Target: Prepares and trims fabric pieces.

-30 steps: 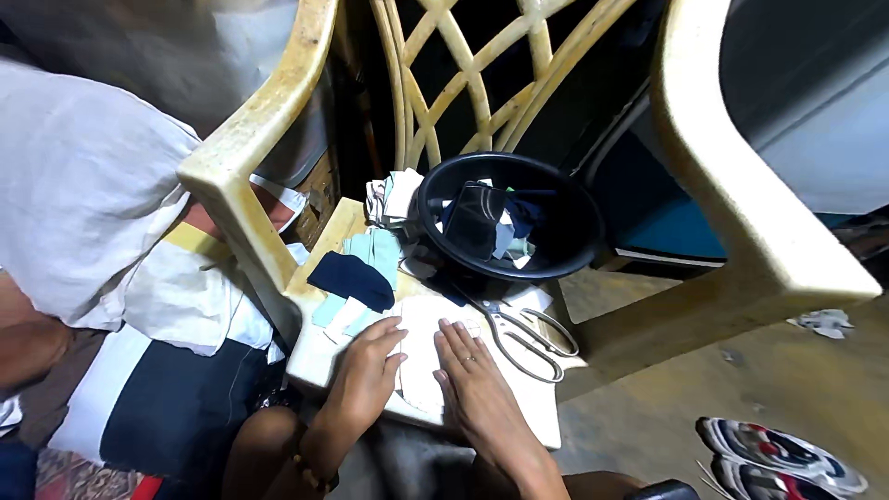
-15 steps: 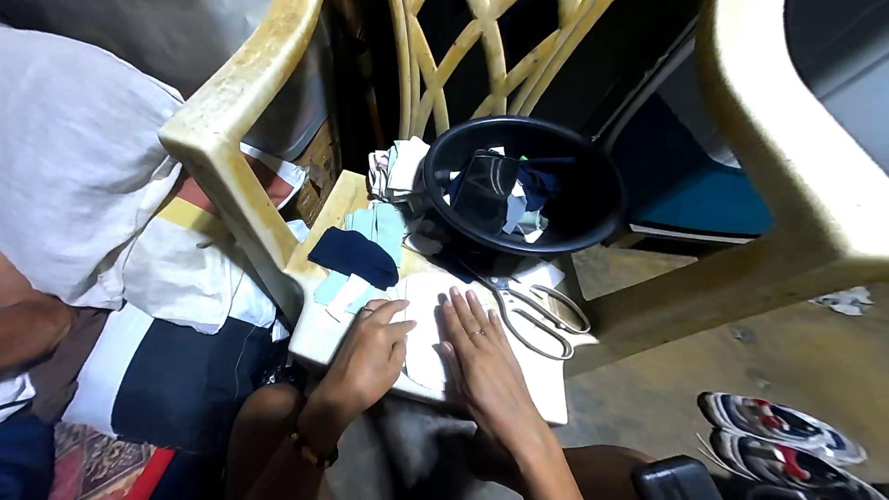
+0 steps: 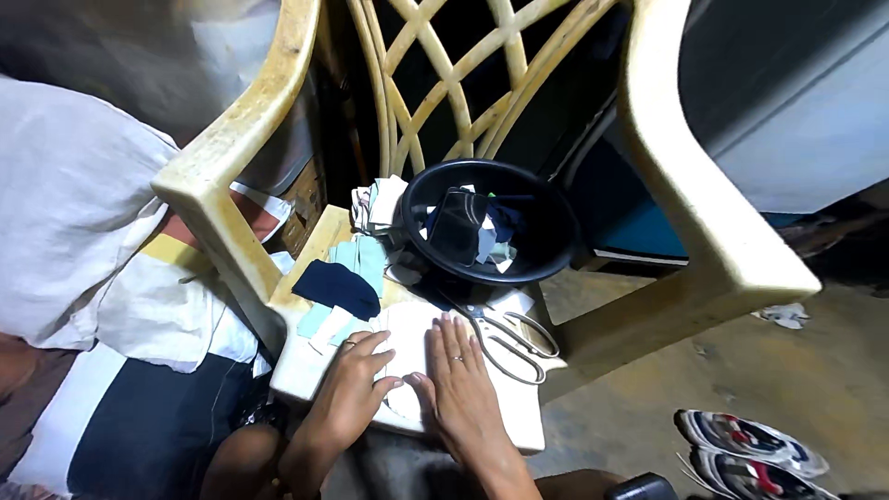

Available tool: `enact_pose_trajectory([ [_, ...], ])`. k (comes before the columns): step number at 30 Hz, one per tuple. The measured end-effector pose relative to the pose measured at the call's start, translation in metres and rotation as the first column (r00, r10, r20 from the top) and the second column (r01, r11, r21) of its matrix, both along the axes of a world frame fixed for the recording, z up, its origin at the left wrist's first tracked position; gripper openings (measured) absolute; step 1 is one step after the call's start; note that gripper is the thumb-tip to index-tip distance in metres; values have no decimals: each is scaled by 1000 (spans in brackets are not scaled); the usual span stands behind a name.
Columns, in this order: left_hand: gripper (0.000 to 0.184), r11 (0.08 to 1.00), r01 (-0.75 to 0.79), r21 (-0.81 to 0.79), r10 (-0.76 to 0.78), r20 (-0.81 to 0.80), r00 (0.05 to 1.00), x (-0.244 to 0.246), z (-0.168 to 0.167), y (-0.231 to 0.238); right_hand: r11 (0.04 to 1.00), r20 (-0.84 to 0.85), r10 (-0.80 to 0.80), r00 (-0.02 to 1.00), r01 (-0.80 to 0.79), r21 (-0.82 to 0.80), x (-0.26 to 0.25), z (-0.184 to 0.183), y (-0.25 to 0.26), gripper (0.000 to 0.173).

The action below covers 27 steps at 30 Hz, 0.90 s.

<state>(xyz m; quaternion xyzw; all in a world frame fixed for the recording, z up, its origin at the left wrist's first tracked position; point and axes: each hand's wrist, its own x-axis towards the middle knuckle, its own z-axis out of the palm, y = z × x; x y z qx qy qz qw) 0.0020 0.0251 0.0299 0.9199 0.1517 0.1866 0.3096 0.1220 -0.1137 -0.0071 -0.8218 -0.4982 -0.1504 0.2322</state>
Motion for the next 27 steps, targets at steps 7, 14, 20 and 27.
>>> enact_pose_trajectory([
  [7, 26, 1000, -15, -3, 15, 11, 1000, 0, -3, 0, 992, -77, 71, 994, -79, -98, -3, -5, 7, 66],
  [14, 26, 999, -24, -25, 24, 8, 1000, 0, -2, 1, 992, -74, 3, 997, -12, -125, -6, -3, 6, 68],
  [20, 25, 998, -34, -46, 35, 30, 999, -1, -5, 2, 982, -233, 41, 972, 4, 189, -2, 4, 1, 51],
  [27, 19, 990, -45, 136, -17, 427, 904, 36, 6, -31, 900, -182, -424, 887, 436, 26, 26, 29, -25, 32],
])
